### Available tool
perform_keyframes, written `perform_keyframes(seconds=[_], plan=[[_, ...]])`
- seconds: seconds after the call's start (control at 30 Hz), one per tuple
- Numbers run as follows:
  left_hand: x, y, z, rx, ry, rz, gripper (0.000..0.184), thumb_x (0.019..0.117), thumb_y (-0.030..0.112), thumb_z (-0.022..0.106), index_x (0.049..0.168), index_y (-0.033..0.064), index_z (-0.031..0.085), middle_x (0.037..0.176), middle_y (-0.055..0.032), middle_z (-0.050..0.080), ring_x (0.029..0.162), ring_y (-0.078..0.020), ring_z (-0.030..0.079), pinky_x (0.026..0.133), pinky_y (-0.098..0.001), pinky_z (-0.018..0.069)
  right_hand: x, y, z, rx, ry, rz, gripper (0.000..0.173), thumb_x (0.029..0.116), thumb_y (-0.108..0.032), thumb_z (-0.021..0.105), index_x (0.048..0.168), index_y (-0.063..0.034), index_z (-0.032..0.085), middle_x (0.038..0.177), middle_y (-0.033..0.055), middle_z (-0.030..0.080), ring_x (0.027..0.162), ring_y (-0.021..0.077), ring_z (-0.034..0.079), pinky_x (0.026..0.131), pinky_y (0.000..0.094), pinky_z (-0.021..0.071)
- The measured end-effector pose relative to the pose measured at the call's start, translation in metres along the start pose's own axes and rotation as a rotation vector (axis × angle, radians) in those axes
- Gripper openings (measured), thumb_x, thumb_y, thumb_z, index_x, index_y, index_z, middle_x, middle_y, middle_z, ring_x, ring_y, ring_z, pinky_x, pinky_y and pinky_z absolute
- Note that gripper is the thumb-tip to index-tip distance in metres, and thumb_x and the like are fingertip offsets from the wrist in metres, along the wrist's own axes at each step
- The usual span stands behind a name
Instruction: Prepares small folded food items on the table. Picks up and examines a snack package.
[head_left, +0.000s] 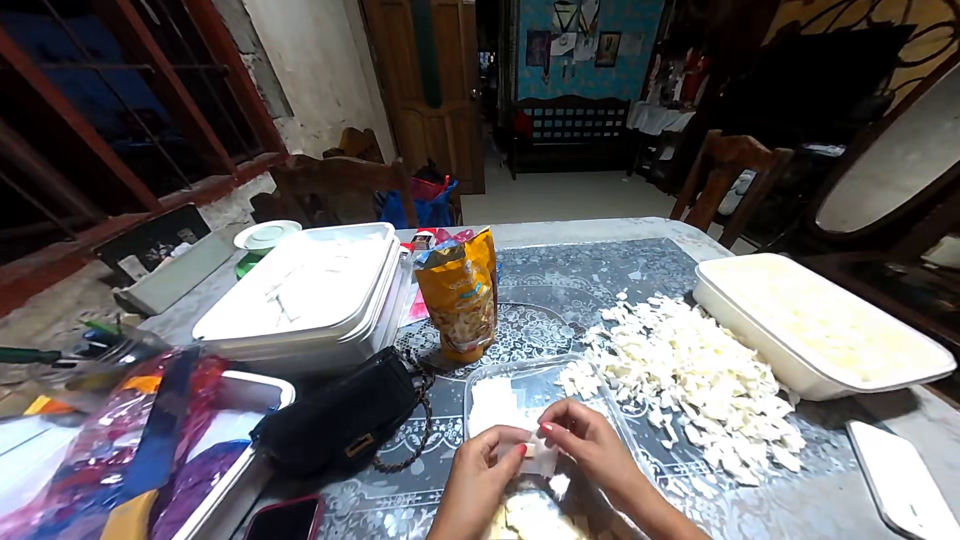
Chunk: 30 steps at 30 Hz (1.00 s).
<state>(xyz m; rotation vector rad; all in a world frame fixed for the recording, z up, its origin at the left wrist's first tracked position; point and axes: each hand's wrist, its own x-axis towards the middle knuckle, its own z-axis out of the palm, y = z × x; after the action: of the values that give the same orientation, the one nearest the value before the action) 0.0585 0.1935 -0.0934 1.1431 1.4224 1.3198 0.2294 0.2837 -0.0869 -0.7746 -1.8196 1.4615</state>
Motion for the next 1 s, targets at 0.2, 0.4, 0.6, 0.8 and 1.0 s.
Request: perform_keyframes(seconds=[0.2, 0.4, 0.6, 0.8, 1.0], plan=[[0.003, 0.002, -0.003, -0.221, -0.047, -0.188, 0.008, 0.0885, -0.003, 0.068, 0.094, 0.0018, 0.064, 0.085, -0.0033, 0.072, 0.073, -0.0111, 0.071, 0.073, -0.0284, 0.0618, -0.005, 0.012, 0.007, -0.452, -0.109, -0.347, 0.019, 0.0927, -0.015, 0.069, 0.099, 0.0034, 0.072, 0.105, 0.0185, 0.072, 0.105, 0.0313, 0.068, 0.092, 0.0458, 0.0543], [0.003, 0.014, -0.005, -0.381, -0.038, -0.271, 0.015, 0.0996, -0.004, 0.054, 0.111, -0.0035, 0.064, 0.091, -0.0059, 0.073, 0.078, -0.0124, 0.073, 0.077, -0.0279, 0.0621, -0.003, 0.011, 0.003, -0.334, 0.007, -0.326, 0.018, 0.0874, -0.017, 0.076, 0.088, 0.0004, 0.073, 0.094, 0.009, 0.073, 0.092, 0.0136, 0.068, 0.084, 0.0283, 0.0546], [0.0, -0.004, -0.001, 0.138, 0.058, 0.089, 0.01, 0.0906, 0.008, 0.07, 0.097, 0.0016, 0.073, 0.088, -0.0028, 0.073, 0.076, -0.0059, 0.069, 0.072, -0.024, 0.0584, 0.001, 0.002, -0.006, -0.229, -0.07, 0.005, 0.024, 0.0968, -0.009, 0.064, 0.116, 0.0024, 0.07, 0.095, 0.0076, 0.072, 0.079, 0.0063, 0.065, 0.077, 0.0249, 0.0544], [0.003, 0.006, -0.004, -0.262, 0.041, -0.059, 0.022, 0.0773, -0.013, 0.072, 0.093, 0.0008, 0.065, 0.086, -0.0037, 0.073, 0.074, -0.0098, 0.071, 0.072, -0.0256, 0.0605, 0.001, 0.0, -0.005, -0.436, -0.072, -0.011, 0.021, 0.0938, -0.018, 0.071, 0.095, 0.0029, 0.072, 0.084, 0.0112, 0.069, 0.077, 0.0173, 0.065, 0.075, 0.0355, 0.0535], [0.005, -0.002, 0.002, -0.361, 0.123, -0.039, 0.023, 0.0792, -0.014, 0.067, 0.091, 0.0039, 0.059, 0.082, -0.0012, 0.072, 0.072, -0.008, 0.069, 0.068, -0.0233, 0.0585, -0.006, 0.008, 0.007, -0.196, -0.155, -0.29, 0.016, 0.0942, -0.012, 0.067, 0.095, 0.0021, 0.075, 0.095, 0.0086, 0.073, 0.097, 0.0121, 0.067, 0.092, 0.0291, 0.0518]])
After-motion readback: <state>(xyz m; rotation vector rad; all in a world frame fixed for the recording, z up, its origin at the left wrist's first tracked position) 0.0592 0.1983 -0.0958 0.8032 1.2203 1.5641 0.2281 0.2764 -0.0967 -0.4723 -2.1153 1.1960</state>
